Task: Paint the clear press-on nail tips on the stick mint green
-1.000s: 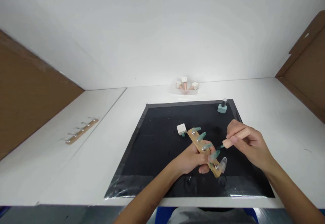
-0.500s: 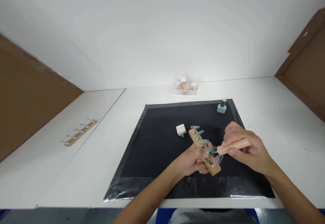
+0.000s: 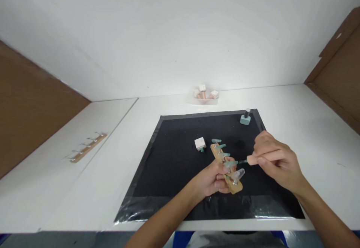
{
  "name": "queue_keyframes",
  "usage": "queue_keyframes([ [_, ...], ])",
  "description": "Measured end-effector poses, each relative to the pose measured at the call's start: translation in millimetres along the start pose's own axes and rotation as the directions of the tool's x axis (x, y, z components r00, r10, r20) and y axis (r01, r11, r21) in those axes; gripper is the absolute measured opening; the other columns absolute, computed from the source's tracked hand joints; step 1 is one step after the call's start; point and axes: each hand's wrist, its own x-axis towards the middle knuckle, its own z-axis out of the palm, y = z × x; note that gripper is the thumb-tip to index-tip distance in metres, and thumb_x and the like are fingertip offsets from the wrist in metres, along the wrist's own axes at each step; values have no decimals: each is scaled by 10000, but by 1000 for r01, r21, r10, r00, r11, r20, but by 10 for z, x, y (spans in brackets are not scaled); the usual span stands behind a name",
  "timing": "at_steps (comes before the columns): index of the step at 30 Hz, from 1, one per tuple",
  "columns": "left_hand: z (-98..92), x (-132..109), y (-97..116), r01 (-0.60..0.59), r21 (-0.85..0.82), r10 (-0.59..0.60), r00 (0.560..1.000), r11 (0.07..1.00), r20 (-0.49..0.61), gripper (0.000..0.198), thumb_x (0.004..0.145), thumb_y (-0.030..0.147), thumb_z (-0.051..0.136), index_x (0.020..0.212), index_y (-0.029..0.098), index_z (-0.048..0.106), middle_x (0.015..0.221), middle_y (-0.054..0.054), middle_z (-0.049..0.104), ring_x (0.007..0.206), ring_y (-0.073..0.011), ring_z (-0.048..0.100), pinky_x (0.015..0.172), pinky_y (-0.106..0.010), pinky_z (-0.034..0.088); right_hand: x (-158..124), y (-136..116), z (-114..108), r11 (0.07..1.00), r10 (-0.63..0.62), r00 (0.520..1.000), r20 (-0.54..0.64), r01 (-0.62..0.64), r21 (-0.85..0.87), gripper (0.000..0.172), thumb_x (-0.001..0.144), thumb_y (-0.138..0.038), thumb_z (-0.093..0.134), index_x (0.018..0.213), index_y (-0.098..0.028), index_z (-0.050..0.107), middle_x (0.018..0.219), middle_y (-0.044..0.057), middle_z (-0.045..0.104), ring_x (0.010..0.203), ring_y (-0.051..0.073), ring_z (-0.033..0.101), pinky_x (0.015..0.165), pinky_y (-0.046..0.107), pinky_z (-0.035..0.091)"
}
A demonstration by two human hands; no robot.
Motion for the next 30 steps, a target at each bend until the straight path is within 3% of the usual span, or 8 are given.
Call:
queue_keyframes([
  [5,-21,14,-8,4,-12,-4,1000,1000,9,308,535,252,748,694,198,489,329,151,317,268,-12,92,296,-136,148,11,-13,6,1000,15,998,63,-16,1,102,877,-187,587,894,-257,658,708,1,694,631,165,578,608,350,423],
  [8,-15,19,-9,3,-18,-3,1000,1000,12,294,541,247,742,642,187,473,328,146,293,266,-6,89,289,-137,150,6,-1,-6,998,6,1000,17,-5,-59,159,860,-123,572,837,-260,649,660,-13,666,586,156,545,605,353,420],
  [11,-9,23,-4,9,-17,-9,1000,1000,12,303,531,254,742,606,187,456,320,143,271,265,-8,91,281,-137,156,0,2,-12,1000,15,1000,-4,-15,1,135,879,-175,557,867,-272,650,665,-2,662,603,171,554,593,357,421],
  [16,1,29,8,19,-14,-19,1000,1000,3,291,515,247,737,629,191,475,309,149,271,265,-12,83,279,-129,157,24,-27,8,999,43,996,72,-45,24,110,864,-179,594,897,-267,652,693,-8,687,630,166,578,593,339,424],
  [19,6,29,7,24,-13,-24,1000,1000,10,296,525,254,729,578,183,447,312,143,265,265,-5,79,279,-128,152,20,-13,-4,998,21,1000,23,-19,-67,172,849,-117,571,835,-267,654,645,-22,665,573,156,549,607,354,418],
  [22,3,28,1,30,-16,-29,999,999,16,302,535,257,723,565,183,431,317,141,260,261,-2,85,277,-130,147,10,2,-18,1000,-7,1000,-19,6,-27,161,876,-162,552,836,-274,660,639,-14,658,574,162,551,597,357,422],
  [26,-6,29,-3,26,-20,-26,1000,999,12,288,526,248,725,608,190,455,317,146,280,260,-5,80,274,-132,148,18,-11,1,998,33,998,62,-36,49,98,895,-235,568,889,-269,659,708,2,699,632,169,590,612,353,428],
  [30,-10,30,1,32,-18,-31,999,999,21,279,537,234,720,598,185,452,323,146,277,262,0,80,283,-131,152,22,-2,3,999,30,998,55,-28,-37,155,871,-148,569,824,-264,660,652,-17,675,575,154,553,620,359,422],
])
